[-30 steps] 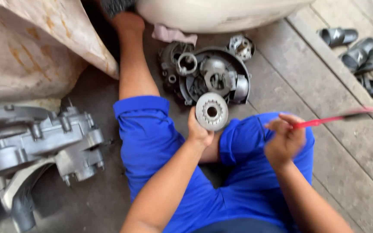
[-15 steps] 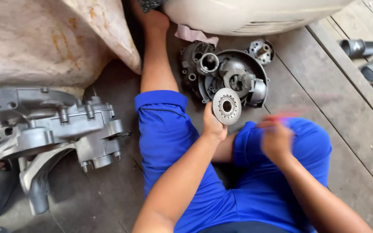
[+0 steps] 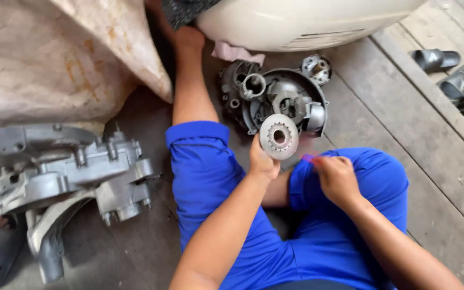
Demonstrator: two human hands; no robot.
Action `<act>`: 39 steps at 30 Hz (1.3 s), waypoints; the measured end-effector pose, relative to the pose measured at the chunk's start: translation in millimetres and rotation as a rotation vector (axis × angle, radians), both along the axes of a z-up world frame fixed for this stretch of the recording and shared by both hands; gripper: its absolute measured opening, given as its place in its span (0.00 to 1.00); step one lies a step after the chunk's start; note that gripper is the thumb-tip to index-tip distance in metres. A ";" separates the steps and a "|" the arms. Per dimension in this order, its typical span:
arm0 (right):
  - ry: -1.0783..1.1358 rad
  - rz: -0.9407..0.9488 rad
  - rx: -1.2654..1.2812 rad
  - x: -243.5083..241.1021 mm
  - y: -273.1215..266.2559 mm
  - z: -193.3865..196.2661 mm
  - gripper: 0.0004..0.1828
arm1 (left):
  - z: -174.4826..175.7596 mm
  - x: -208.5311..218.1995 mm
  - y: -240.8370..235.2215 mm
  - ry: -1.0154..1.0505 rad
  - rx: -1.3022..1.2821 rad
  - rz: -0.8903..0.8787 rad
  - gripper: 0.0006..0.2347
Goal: Scrubbing a motorcycle gear component with a toothbrush to remove dirt or grease.
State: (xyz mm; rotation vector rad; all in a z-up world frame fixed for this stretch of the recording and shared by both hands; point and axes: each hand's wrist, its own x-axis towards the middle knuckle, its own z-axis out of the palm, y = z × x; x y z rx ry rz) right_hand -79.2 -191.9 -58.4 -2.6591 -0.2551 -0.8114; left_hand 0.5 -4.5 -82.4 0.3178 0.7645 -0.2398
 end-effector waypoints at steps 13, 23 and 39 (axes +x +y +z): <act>0.135 0.027 0.079 11.9 1.6 29.9 0.07 | 10.7 -5.1 7.4 -0.091 0.092 0.071 0.07; 0.293 0.085 -0.087 8.2 -3.3 36.0 0.14 | 15.0 -1.0 -1.7 -0.149 0.073 0.052 0.07; 0.462 0.107 -0.054 15.8 -36.1 33.6 0.18 | 21.0 7.0 17.8 -0.175 0.033 0.161 0.07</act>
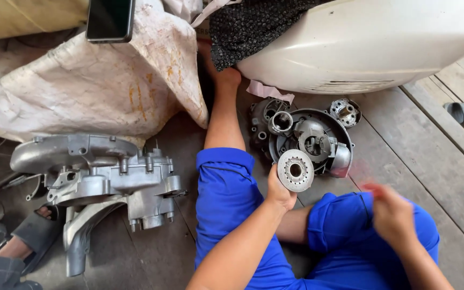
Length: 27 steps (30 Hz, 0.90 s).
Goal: Scrubbing a motorcycle gear component with a toothbrush to remove dirt or grease.
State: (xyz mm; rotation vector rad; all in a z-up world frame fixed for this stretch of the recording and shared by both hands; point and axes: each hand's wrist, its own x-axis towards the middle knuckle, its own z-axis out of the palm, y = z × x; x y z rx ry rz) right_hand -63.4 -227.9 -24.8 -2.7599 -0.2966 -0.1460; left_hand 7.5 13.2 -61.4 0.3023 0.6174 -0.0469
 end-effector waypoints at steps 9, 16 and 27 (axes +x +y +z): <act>0.032 -0.125 0.276 4.7 9.7 10.9 0.18 | 11.3 -2.8 -3.9 -0.077 -0.011 0.019 0.07; 0.202 -0.063 0.287 8.6 21.8 -21.6 0.17 | 20.0 -1.6 0.7 -0.162 -0.003 0.040 0.08; 0.048 0.072 0.349 -2.1 32.3 -20.7 0.10 | 17.0 -6.8 9.4 -0.048 -0.057 -0.095 0.08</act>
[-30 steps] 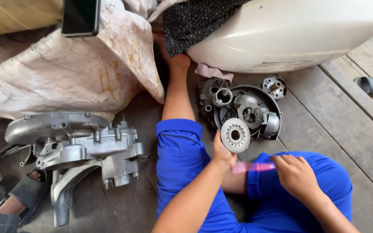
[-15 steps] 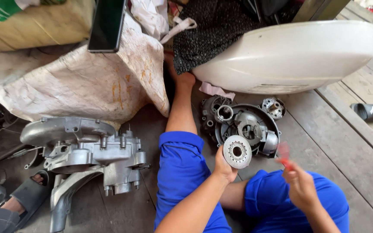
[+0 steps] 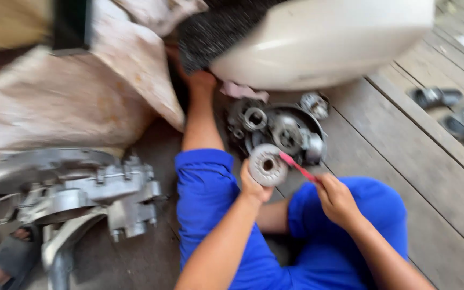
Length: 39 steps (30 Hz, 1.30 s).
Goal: Scrubbing a motorcycle gear component with a toothbrush to remove dirt or grease.
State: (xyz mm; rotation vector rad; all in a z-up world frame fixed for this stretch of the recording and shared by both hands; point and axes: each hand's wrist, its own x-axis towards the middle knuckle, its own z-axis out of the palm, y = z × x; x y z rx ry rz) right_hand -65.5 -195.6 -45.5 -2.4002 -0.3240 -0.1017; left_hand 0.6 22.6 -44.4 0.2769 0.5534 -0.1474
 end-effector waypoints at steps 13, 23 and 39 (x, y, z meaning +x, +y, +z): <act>-0.098 -0.021 -0.139 -1.0 14.6 22.3 0.24 | 22.3 7.4 -1.3 -0.006 0.134 -0.001 0.08; -0.207 -0.034 -0.047 -5.5 10.3 22.9 0.20 | 11.7 11.1 0.2 0.092 0.007 -0.002 0.09; -0.350 0.066 -0.185 -5.0 22.1 41.9 0.20 | -5.8 16.6 6.0 0.065 0.009 0.004 0.09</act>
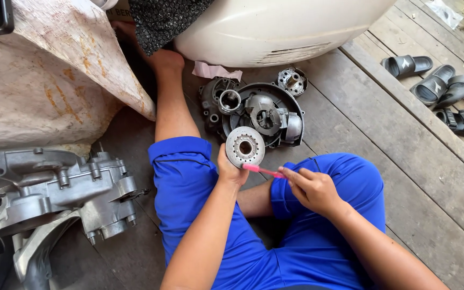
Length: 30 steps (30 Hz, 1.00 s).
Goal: Scrubbing a motorcycle gear component with a toothbrush to remove dirt or grease.
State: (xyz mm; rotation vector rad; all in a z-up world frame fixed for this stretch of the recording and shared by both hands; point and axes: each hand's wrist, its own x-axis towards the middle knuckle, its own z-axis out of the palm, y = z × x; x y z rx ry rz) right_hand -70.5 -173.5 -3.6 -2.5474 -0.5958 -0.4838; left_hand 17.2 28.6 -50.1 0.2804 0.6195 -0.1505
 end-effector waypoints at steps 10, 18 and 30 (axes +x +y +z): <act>0.071 -0.091 0.038 6.2 -5.2 -13.2 0.15 | -42.4 9.5 -2.7 -0.059 0.156 -0.004 0.10; 0.140 -0.024 0.130 1.6 -7.9 -21.7 0.16 | 23.8 -9.4 -2.4 -0.119 0.144 -0.016 0.09; 0.071 0.027 -0.022 -2.9 0.0 -16.0 0.16 | 11.0 -5.1 2.7 0.015 0.038 0.008 0.09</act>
